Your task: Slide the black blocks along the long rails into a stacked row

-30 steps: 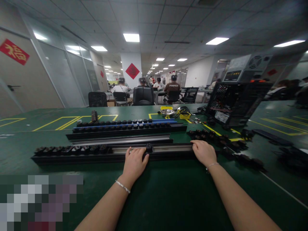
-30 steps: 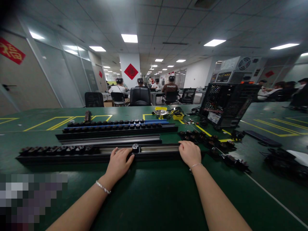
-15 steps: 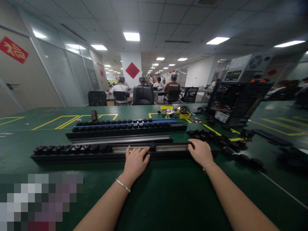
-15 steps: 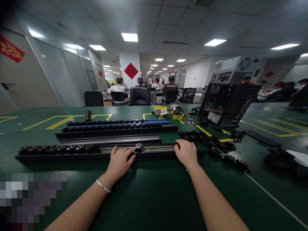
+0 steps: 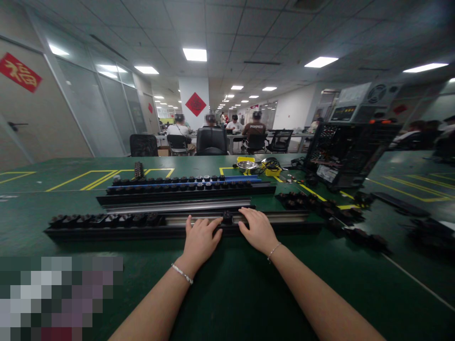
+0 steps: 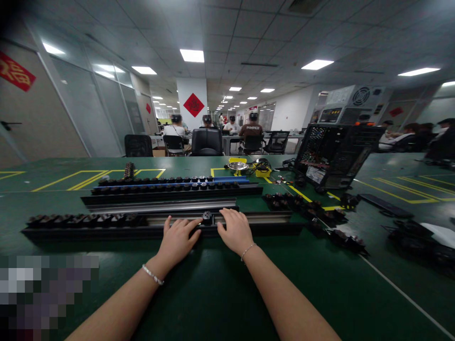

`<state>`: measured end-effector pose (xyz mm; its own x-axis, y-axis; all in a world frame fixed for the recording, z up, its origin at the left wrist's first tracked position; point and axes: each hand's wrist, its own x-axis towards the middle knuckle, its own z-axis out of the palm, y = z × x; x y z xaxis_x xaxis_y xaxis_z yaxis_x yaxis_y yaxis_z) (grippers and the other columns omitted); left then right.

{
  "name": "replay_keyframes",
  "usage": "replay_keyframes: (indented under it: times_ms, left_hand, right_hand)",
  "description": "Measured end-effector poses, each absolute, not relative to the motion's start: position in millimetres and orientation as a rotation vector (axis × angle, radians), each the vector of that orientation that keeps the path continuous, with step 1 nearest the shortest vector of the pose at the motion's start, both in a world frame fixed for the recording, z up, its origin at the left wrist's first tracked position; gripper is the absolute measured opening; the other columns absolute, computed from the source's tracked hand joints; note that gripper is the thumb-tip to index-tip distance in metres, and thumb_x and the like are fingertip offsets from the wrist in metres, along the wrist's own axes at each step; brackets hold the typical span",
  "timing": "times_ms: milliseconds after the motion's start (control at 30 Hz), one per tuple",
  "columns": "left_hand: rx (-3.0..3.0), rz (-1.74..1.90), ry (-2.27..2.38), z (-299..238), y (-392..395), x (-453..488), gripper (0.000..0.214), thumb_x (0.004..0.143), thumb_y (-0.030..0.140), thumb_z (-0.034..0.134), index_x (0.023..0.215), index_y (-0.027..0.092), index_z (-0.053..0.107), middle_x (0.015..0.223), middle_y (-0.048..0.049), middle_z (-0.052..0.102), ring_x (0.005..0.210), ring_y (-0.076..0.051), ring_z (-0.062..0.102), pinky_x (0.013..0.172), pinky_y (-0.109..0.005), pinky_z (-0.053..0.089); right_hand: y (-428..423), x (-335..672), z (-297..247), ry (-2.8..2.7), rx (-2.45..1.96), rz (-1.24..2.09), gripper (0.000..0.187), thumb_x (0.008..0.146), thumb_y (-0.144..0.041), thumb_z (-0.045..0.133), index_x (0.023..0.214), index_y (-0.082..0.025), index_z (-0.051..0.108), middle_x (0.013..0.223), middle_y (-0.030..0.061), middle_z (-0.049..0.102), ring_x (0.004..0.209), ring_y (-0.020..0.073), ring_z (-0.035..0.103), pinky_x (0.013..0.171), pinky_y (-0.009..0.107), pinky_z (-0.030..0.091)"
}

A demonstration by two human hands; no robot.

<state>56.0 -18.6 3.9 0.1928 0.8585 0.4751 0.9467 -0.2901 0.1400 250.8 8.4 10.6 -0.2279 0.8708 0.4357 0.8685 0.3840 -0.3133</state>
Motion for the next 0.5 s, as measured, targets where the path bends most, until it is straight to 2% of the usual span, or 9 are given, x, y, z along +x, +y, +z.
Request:
replay_keyframes:
  times_ms: [233,367,500]
  left_hand:
    - [-2.267,-0.684,-1.738,4.3,-19.1,59.2,0.033,0.087,0.036,0.047,0.117,0.036,0.060,0.092,-0.0029,0.068,0.096,-0.024,0.059,0.106,-0.067,0.015]
    - [-2.296,-0.677,-1.706,3.1,-19.6,61.0,0.031,0.087,0.033,0.048,0.115,0.033,0.061,0.093,-0.0033,0.068,0.099,-0.024,0.059,0.107,-0.067,0.012]
    - [-2.305,-0.698,-1.681,2.1,-19.5,61.5,0.033,0.084,0.031,0.051,0.116,0.034,0.060,0.118,-0.0054,0.063,0.119,-0.028,0.050,0.107,-0.068,0.014]
  right_hand:
    - [3.2,220.9,20.1,-2.008,-1.680,0.133,0.050,0.083,-0.052,0.046,0.126,-0.028,0.055,0.132,0.0048,0.056,0.129,0.0293,0.038,0.103,0.052,0.024]
    - [5.5,205.6,21.1,-1.891,-1.733,0.158,0.040,0.084,-0.053,0.045,0.115,-0.034,0.061,0.126,0.0007,0.061,0.126,0.0287,0.040,0.102,0.054,0.021]
    - [6.6,202.0,18.1,-1.822,-1.717,0.126,0.032,0.083,-0.048,0.049,0.107,-0.033,0.065,0.118,-0.0004,0.065,0.123,0.0261,0.044,0.103,0.050,0.021]
